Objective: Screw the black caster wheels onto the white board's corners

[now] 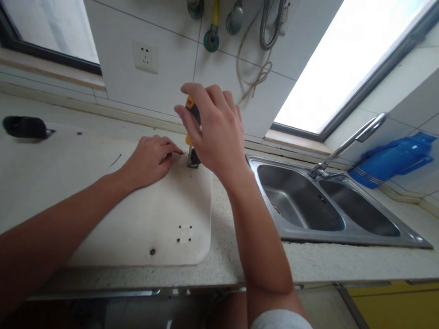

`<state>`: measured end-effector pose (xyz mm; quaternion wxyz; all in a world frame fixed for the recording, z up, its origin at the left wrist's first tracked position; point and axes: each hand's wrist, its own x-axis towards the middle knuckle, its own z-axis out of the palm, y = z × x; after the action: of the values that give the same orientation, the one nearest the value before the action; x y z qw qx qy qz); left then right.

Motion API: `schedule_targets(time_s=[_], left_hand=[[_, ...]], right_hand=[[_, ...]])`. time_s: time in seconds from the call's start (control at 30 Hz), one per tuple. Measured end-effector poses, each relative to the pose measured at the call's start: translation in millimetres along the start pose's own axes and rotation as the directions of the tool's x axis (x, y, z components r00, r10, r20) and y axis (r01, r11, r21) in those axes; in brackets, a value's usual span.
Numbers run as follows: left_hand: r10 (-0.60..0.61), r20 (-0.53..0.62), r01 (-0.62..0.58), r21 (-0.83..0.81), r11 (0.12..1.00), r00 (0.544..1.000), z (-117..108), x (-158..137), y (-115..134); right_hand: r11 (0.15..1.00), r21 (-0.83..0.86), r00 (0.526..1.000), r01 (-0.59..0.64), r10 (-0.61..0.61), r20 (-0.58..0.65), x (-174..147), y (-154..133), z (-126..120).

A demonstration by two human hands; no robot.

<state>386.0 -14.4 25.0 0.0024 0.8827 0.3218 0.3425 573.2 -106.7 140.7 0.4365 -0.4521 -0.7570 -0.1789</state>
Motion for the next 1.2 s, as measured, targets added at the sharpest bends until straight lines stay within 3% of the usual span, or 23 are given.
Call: schedule_targets(time_s=[0.1,0.27,0.33,0.47,0.6,0.77,1.03,1.2], left_hand=[[0.006,0.003,-0.006,-0.004,1.0,1.0,0,0,0],[0.0,0.001,0.0,-0.008,1.0,1.0,1,-1,-1],[-0.005,-0.005,0.005,-0.012,1.0,1.0,0,-1,-1],[0.0,0.001,0.0,-0.006,1.0,1.0,-1,0,1],[-0.004,0.004,0.004,-0.006,1.0,1.0,-1,0,2],[-0.003,0.001,0.003,-0.018,1.0,1.0,0,0,0],[-0.01,0.005,0.01,-0.014,1.0,1.0,1,-1,-1],[-0.011,0.006,0.012,-0.021,1.0,1.0,1,-1,-2]], right_hand=[[0.991,0.13,0.987,0.018,-0.039,0.158,1,-2,-6],[0.996,0.0,0.995,-0.086,0.086,-0.048,-1,-10,3],[0.997,-0.002,0.997,-0.078,0.077,-0.026,-1,-10,3],[0.983,0.184,0.985,-0.03,-0.002,0.172,2,3,-8],[0.983,0.181,0.994,-0.041,0.022,0.104,4,8,-9],[0.995,0.08,0.997,-0.055,0.05,0.056,0,-12,-1],[0.89,0.437,0.978,-0.128,0.041,0.202,4,4,0],[0.874,0.468,0.989,-0.129,0.08,0.123,3,7,9]])
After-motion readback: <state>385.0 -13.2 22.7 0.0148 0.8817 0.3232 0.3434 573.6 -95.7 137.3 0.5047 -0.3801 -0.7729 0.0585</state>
